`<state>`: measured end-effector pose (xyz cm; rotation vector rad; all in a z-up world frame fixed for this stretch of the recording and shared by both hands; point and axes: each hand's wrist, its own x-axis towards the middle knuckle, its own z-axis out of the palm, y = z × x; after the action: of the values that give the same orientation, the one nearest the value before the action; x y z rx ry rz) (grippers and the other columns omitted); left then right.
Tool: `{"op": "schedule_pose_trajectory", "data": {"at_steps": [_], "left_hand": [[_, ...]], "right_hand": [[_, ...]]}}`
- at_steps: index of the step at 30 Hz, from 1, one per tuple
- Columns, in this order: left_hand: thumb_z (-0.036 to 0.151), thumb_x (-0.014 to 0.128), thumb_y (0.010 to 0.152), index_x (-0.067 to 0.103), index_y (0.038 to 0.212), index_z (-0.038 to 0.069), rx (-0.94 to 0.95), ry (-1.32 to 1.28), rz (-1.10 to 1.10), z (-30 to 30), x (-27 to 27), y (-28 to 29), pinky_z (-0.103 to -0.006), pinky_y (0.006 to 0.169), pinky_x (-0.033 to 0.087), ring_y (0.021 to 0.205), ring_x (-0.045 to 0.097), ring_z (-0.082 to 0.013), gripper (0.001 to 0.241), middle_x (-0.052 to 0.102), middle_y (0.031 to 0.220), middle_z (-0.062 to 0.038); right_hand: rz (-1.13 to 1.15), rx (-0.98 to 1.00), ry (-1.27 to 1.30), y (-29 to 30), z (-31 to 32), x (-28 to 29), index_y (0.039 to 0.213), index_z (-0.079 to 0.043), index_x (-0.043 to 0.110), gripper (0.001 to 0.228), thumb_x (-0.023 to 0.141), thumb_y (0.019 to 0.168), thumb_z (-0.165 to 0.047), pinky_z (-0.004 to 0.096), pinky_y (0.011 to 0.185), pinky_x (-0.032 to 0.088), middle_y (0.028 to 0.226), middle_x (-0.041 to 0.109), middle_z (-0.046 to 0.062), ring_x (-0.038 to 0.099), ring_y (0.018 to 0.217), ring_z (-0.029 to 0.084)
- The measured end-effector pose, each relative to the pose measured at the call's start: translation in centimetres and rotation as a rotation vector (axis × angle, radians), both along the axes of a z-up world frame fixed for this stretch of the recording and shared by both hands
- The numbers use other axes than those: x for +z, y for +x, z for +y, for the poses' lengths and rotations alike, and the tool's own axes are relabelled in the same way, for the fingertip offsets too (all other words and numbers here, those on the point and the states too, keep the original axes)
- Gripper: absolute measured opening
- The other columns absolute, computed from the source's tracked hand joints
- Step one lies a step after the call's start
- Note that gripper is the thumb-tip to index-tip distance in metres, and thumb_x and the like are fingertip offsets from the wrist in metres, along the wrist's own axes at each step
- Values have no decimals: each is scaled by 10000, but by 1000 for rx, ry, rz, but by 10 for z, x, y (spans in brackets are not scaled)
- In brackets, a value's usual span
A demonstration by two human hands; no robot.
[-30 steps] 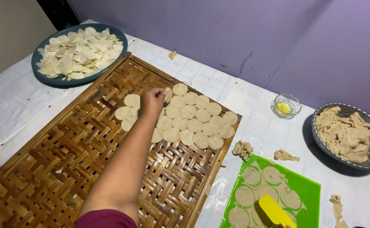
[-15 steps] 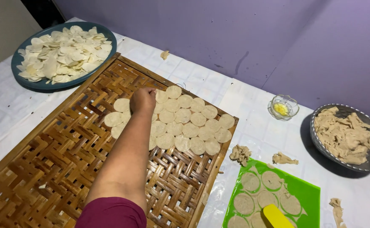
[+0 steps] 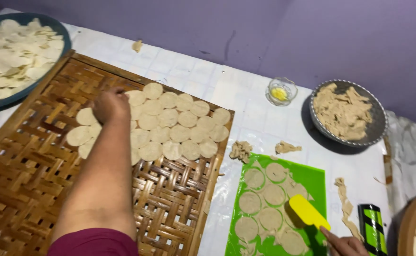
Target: Arranging prepared dough discs on a drying tray and rolling out new dough with a pin.
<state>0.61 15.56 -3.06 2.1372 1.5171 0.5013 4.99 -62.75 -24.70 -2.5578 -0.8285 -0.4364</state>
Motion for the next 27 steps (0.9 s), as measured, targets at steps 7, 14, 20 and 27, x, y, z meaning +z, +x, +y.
{"op": "schedule_pose_trajectory", "data": {"at_steps": [7,14,20,27], "left_hand": [[184,714,1018,818,1041,109,-82,73,-105,18,-18,-9,-427,811,554,809,708,-272,130,775,949,-116],[177,686,1064,710,1316,23,-232,371,-141,-25,2,-19,-561,948,401,1141,523,-395,296,642,1258,-218],[46,586,1046,635,1331,8,-460,179,-383,-168,32,-55,-321,777,529,1034,482,-269,291,499,1352,-210],[77,550,946,653,1261,78,-732,-166,-447,-325,-10,-130,-345,1009,595,1211,598,-276,331,567,1322,-157]], "right_hand": [[232,-624,-566,-47,83,169,1285,-528,679,387,654,929,-376,305,734,606,972,706,-130,749,830,147],[543,-570,-784,-54,133,234,1311,-539,610,377,536,968,-402,366,774,630,1091,697,-169,779,810,156],[395,-586,-769,-50,127,219,1309,-478,634,388,565,945,-362,366,740,621,1109,679,-116,772,766,189],[465,-502,-635,-54,135,233,1199,-498,713,301,553,961,-407,329,856,553,1056,708,-165,726,747,178]]}}
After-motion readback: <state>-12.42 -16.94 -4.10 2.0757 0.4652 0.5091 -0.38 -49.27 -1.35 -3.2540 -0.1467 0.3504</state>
